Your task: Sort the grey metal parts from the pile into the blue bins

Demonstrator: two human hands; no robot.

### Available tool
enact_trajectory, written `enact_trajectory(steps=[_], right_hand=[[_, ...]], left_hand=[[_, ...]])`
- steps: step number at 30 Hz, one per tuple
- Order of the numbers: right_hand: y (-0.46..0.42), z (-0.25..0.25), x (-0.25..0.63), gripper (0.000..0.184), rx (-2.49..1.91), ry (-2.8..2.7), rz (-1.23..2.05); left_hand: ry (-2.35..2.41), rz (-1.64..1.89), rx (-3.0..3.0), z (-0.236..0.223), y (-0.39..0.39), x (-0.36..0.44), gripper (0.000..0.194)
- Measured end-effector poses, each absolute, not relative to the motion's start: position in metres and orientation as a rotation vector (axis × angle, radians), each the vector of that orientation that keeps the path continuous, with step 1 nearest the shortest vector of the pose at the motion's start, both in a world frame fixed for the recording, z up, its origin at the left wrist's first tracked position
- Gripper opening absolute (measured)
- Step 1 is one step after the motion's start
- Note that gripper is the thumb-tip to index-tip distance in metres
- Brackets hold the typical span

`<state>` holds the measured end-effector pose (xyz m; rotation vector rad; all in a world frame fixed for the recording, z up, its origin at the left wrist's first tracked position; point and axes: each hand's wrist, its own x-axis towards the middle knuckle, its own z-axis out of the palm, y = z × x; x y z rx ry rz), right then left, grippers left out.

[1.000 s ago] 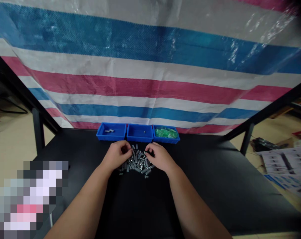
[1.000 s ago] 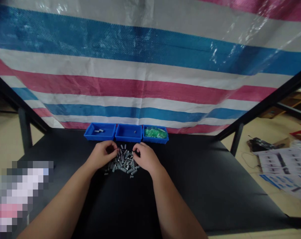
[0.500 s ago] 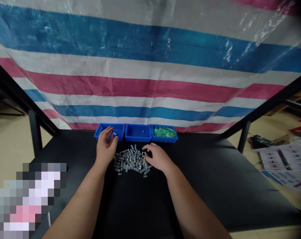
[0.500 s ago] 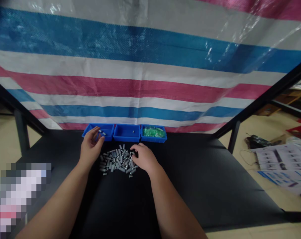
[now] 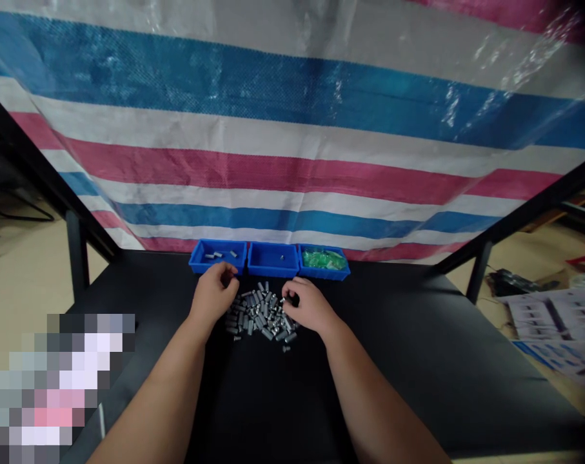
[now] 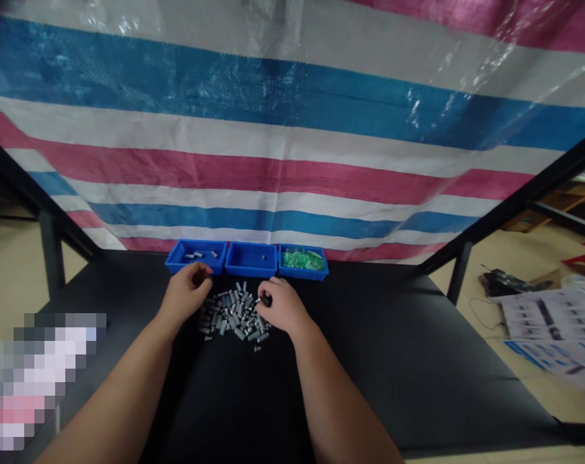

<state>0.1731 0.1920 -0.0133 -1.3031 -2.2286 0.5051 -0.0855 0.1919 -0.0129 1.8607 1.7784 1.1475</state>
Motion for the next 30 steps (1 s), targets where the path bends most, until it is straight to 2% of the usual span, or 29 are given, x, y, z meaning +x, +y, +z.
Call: enact_trajectory(steps=[7, 12, 16, 23, 26, 30], right_hand=[[0.193, -0.014, 0.173, 0.011, -1.398, -2.249, 0.703], [0.202, -0.016, 0.164, 0.012, -1.356, -1.894, 0.583], [0.209, -0.019, 0.158, 0.024, -1.252, -1.517, 0.465], [0.204, -0.03, 0.169, 0.012, -1.351, -1.824, 0.582], [0.199, -0.026, 0.175, 0.008, -1.385, -1.979, 0.641], [0.195, -0.022, 0.18, 0.021, -1.388, -2.157, 0.605]], left_hand=[[1.805, 0.655, 2.014, -0.013, 0.191, -0.092, 0.024], [1.757, 0.602, 1.929, -0.008, 0.188, -0.097, 0.025], [1.715, 0.576, 1.939, -0.006, 0.186, -0.101, 0.025], [1.618, 0.505, 1.956, -0.003, 0.182, -0.11, 0.033], [1.636, 0.5, 1.973, -0.002, 0.182, -0.11, 0.028], [1.678, 0.42, 1.961, 0.0, 0.182, -0.106, 0.019]])
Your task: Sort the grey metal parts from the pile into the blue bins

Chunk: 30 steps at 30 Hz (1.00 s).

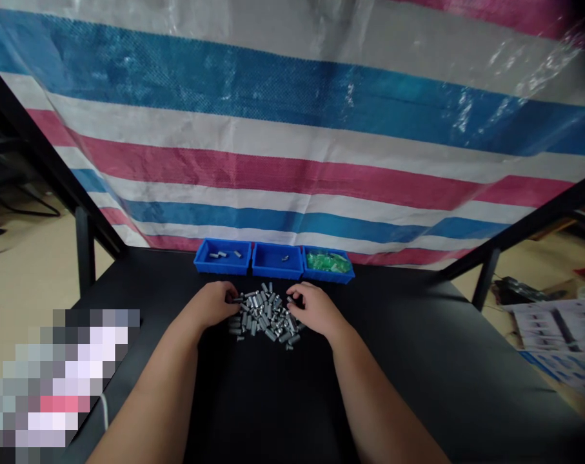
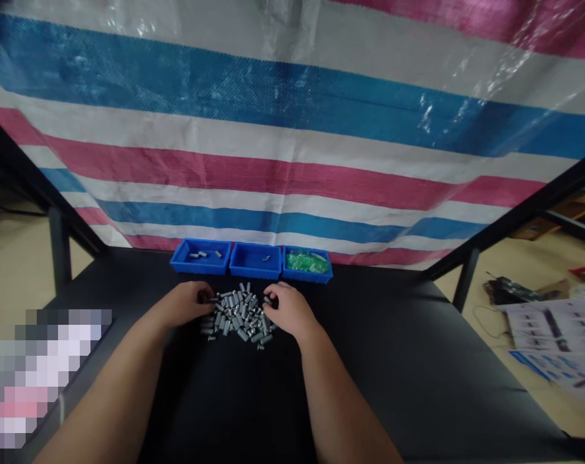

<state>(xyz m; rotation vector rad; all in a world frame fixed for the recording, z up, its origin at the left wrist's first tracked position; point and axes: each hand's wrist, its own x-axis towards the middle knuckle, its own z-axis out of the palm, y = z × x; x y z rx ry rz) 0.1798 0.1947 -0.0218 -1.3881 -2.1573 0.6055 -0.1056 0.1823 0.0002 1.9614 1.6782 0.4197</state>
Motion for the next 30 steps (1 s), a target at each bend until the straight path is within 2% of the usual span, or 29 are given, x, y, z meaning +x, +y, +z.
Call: enact_trajectory(steps=[7, 10, 13, 17, 20, 22, 23, 27, 30], right_hand=[[0.195, -0.024, 0.18, 0.023, -1.415, -2.2, 0.584], [0.195, -0.022, 0.18, 0.021, -1.429, -2.2, 0.596], [0.194, -0.02, 0.181, 0.027, -1.433, -2.211, 0.608], [0.194, -0.021, 0.181, 0.03, -1.423, -2.224, 0.616], [0.195, -0.022, 0.181, 0.028, -1.415, -2.208, 0.624], [0.195, -0.022, 0.181, 0.028, -1.409, -2.205, 0.624], [0.195, -0.021, 0.181, 0.029, -1.408, -2.206, 0.623], [0.195, -0.021, 0.182, 0.029, -1.405, -2.208, 0.616], [0.195, -0.022, 0.182, 0.025, -1.384, -2.188, 0.62]], left_hand=[[1.717, 0.428, 2.004, 0.0, 0.182, -0.109, 0.01], [1.729, 0.534, 1.847, -0.002, 0.187, -0.118, 0.015], [1.736, 0.815, 1.585, -0.006, 0.197, -0.123, 0.026], [1.654, 1.424, 1.322, -0.012, 0.208, -0.117, 0.037], [1.611, 1.609, 1.385, -0.014, 0.21, -0.11, 0.047], [1.658, 1.589, 1.476, -0.013, 0.207, -0.107, 0.055], [1.697, 1.561, 1.514, -0.012, 0.204, -0.106, 0.053], [1.813, 1.351, 1.711, -0.005, 0.196, -0.108, 0.021], [1.751, 1.089, 1.877, -0.003, 0.194, -0.109, 0.019]])
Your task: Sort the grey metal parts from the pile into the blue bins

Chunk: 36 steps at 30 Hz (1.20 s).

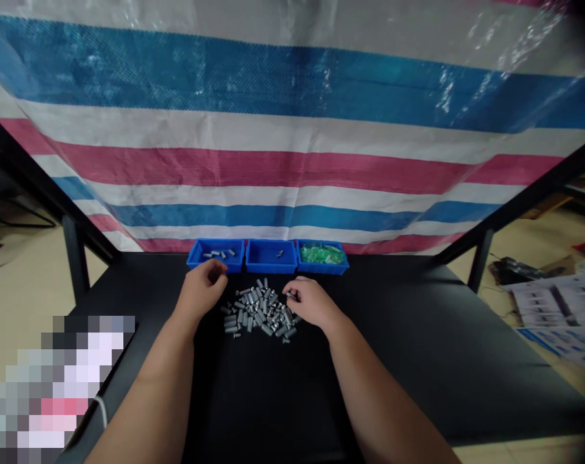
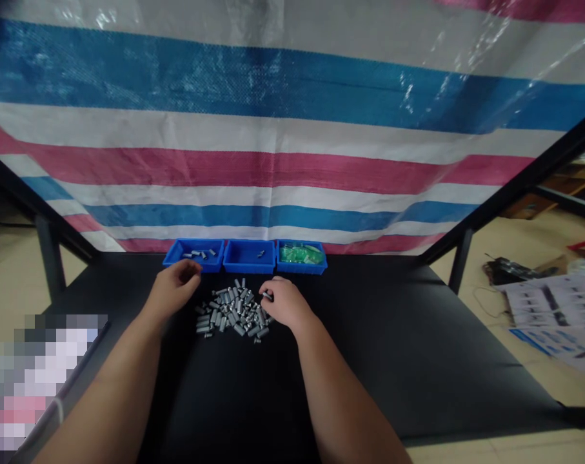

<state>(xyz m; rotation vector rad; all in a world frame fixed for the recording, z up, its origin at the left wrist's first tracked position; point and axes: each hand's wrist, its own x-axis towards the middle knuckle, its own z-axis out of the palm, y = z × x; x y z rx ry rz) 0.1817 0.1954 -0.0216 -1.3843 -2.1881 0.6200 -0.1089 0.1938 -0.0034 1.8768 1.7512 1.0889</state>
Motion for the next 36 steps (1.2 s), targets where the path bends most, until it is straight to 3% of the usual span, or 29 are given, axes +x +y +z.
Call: enact_trajectory(steps=[4, 7, 13, 20, 23, 36], right_hand=[[0.195, -0.021, 0.18, 0.02, -1.354, -2.142, 0.639], [0.192, -0.017, 0.177, 0.021, -1.358, -2.166, 0.588], [0.187, -0.005, 0.16, 0.018, -1.357, -2.25, 0.554], [0.188, 0.0, 0.121, 0.019, -0.947, -1.562, 0.609], [0.185, -0.005, 0.121, 0.008, -1.002, -1.68, 0.597], [0.187, -0.011, 0.145, 0.006, -1.333, -1.992, 0.464]], left_hand=[[1.568, 0.697, 1.99, -0.007, 0.193, -0.108, 0.023], [1.514, 0.616, 2.007, -0.009, 0.192, -0.106, 0.024], [1.471, 0.559, 2.044, -0.013, 0.192, -0.104, 0.024], [1.479, 0.554, 2.007, -0.02, 0.195, -0.105, 0.019], [1.508, 0.546, 2.023, -0.016, 0.194, -0.104, 0.018], [1.504, 0.635, 2.052, -0.005, 0.19, -0.1, 0.013]])
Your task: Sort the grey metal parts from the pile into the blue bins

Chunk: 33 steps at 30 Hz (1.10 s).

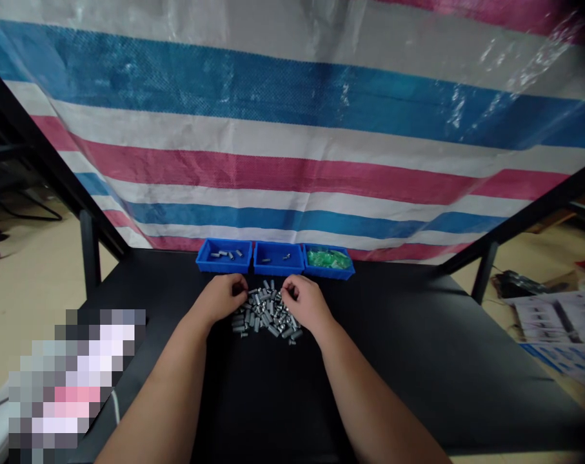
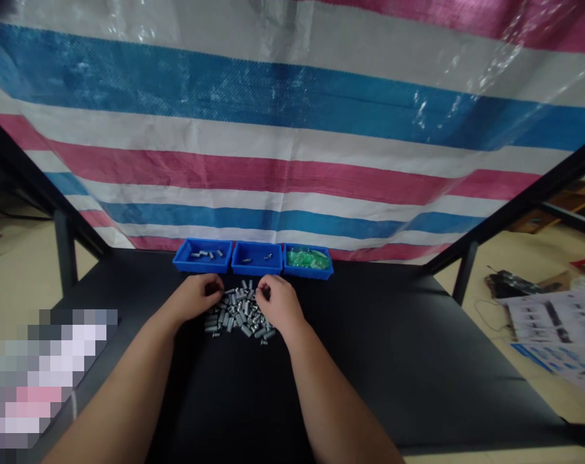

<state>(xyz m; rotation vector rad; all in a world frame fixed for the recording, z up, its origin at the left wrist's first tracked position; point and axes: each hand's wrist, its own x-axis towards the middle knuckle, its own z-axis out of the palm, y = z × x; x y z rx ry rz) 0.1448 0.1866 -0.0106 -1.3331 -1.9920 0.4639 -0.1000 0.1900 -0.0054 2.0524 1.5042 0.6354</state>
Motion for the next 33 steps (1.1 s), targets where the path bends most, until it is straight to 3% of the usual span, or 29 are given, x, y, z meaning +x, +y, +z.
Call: enact_trajectory(steps=[11, 17, 21, 27, 33], right_hand=[[0.19, -0.021, 0.149, 0.008, -1.394, -1.992, 0.468], [0.193, -0.026, 0.151, 0.007, -1.424, -1.967, 0.51], [0.194, -0.027, 0.152, 0.007, -1.426, -1.958, 0.516], [0.195, -0.027, 0.154, 0.008, -1.435, -1.941, 0.527], [0.197, -0.028, 0.156, 0.008, -1.451, -1.929, 0.544]], left_hand=[[1.494, 0.779, 2.012, -0.005, 0.188, -0.093, 0.012], [1.592, 1.028, 1.977, 0.017, 0.211, -0.066, 0.027], [1.547, 0.837, 2.196, 0.032, 0.246, -0.049, 0.029], [1.758, 0.166, 2.428, 0.036, 0.296, -0.024, 0.031], [1.823, -0.026, 2.451, 0.032, 0.314, -0.003, 0.018]])
